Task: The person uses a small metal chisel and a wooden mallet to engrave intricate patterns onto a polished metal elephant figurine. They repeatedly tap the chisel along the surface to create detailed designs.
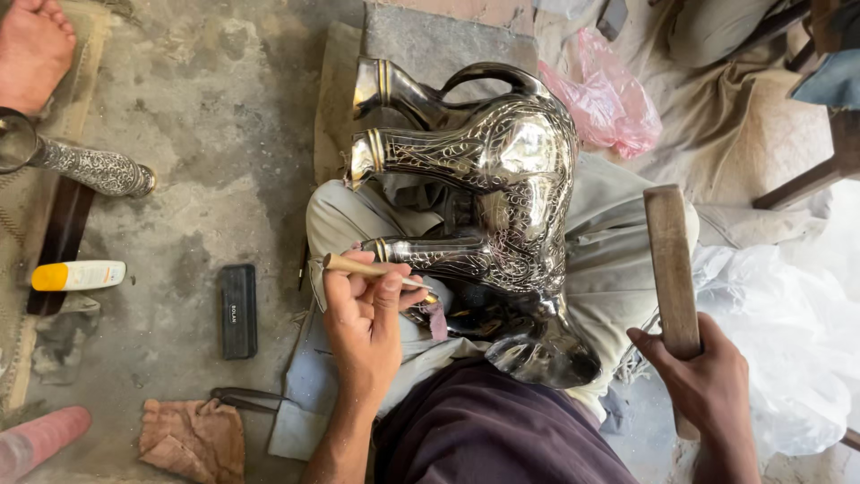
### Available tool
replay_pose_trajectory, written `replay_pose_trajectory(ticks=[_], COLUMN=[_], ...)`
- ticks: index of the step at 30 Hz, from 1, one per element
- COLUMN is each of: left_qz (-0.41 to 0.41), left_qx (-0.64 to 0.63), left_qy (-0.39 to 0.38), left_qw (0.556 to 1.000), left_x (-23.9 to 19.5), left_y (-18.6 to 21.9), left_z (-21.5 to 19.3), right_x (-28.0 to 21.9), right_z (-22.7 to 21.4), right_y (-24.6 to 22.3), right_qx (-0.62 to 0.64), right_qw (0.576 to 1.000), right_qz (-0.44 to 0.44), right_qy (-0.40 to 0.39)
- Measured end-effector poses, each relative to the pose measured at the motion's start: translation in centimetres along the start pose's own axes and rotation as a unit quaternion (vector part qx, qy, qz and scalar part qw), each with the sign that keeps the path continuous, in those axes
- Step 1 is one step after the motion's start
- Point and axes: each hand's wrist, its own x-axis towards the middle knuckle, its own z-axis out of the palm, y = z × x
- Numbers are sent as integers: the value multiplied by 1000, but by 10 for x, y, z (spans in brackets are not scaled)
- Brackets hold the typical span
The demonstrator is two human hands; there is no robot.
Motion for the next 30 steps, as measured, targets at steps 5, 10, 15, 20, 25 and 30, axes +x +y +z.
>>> replay_pose_trajectory(ticks=[5,10,15,20,25,30], left_qz=[29,22,44,85,110,133], left_qx=[23,43,24,95,189,161], left_qy=[-18,-13,-5,12,35,39], left_qw=[999,999,999,992,975,977], left_x=[5,9,10,10,10,10], left_y=[2,2,-9,-25,-32,-35], left_z=[9,17,34,51,53,55], right_x=[-3,2,2,5,19,20], right_z=[-1,-2,-6,-24,-41,-70], right_y=[-7,-19,-44,-79,-121,-162], right_qx=[172,104,72,-73,-298,-438], right_qw=[981,987,974,921,858,751], right_qz=[-79,-126,-207,-360,-387,-454], right_qy=[51,4,49,129,159,194])
